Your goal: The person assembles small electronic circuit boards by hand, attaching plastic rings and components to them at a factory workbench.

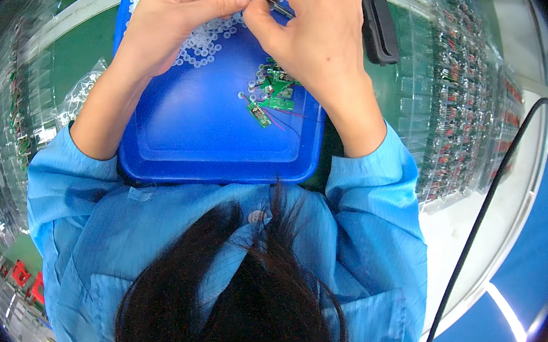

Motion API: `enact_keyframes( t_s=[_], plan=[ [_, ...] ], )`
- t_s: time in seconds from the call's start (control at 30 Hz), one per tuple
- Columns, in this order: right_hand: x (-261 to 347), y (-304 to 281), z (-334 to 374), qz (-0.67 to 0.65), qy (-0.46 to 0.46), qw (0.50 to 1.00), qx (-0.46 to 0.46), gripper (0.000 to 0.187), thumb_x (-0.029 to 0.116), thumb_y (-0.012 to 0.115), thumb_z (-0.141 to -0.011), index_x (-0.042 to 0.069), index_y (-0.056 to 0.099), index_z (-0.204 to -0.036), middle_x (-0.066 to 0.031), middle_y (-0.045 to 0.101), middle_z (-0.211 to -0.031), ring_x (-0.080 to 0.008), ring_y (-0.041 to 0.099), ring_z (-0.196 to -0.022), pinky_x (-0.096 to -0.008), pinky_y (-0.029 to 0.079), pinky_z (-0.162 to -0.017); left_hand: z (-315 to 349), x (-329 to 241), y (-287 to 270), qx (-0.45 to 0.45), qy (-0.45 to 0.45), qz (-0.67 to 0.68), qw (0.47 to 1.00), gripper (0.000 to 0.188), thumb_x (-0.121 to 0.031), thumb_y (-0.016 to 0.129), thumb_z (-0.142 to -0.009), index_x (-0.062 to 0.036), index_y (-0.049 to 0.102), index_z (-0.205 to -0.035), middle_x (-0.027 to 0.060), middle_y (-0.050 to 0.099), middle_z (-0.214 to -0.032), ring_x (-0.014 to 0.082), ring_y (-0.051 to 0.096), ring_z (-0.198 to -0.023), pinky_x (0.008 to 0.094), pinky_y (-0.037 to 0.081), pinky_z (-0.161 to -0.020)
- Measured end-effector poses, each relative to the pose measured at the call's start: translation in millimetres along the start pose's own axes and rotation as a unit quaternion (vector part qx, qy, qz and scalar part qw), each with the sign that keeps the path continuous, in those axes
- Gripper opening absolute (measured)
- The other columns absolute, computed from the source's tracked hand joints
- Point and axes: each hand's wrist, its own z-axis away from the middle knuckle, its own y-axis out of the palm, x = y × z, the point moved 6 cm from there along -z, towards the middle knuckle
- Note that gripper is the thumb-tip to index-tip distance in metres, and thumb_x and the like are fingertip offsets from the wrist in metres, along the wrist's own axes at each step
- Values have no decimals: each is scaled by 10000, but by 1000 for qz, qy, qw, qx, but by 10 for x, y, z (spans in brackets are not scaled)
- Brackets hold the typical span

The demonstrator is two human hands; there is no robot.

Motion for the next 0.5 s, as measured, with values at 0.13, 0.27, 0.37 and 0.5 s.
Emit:
enact_keyframes(
  t_s=[0.13, 0.27, 0.37, 0.5],
  plan=[
    [64, -22, -27, 71, -27, 997, 19, 78, 106, 753, -753, 115, 716, -821, -36, 685, -830, -206, 618, -918, -334, 491, -823, 12, -62, 43, 8, 51, -110, 993, 365, -56, 749, -858, 25, 652, -1200, 123, 696, -1096, 175, 657, -1019, 303, 542, -880],
    [-142, 21, -24, -105, 5, 994, 23, 79, 66, 753, -785, 52, 717, -854, -40, 688, -863, -170, 629, -901, -302, 481, -833, 42, -127, 73, -21, 78, -106, 991, 168, -3, 688, -925, 60, 690, -1081, 88, 721, -985, 99, 677, -870, 216, 559, -780],
    [-220, 71, 9, -141, 42, 988, 39, 80, 51, 751, -799, 26, 713, -866, -43, 692, -877, -157, 631, -902, -285, 476, -832, 20, -148, 62, -54, 8, -151, 987, 147, 9, 687, -922, 68, 700, -1056, 83, 723, -958, 95, 677, -844, 214, 558, -762],
    [-135, 51, -25, -116, 58, 989, 66, 52, 39, 731, -834, 5, 708, -867, -39, 707, -875, -126, 644, -880, -258, 486, -806, 55, -108, 44, -41, 10, -124, 991, 141, 12, 687, -921, 64, 710, -1050, 79, 726, -947, 93, 677, -854, 212, 556, -762]
  ],
)
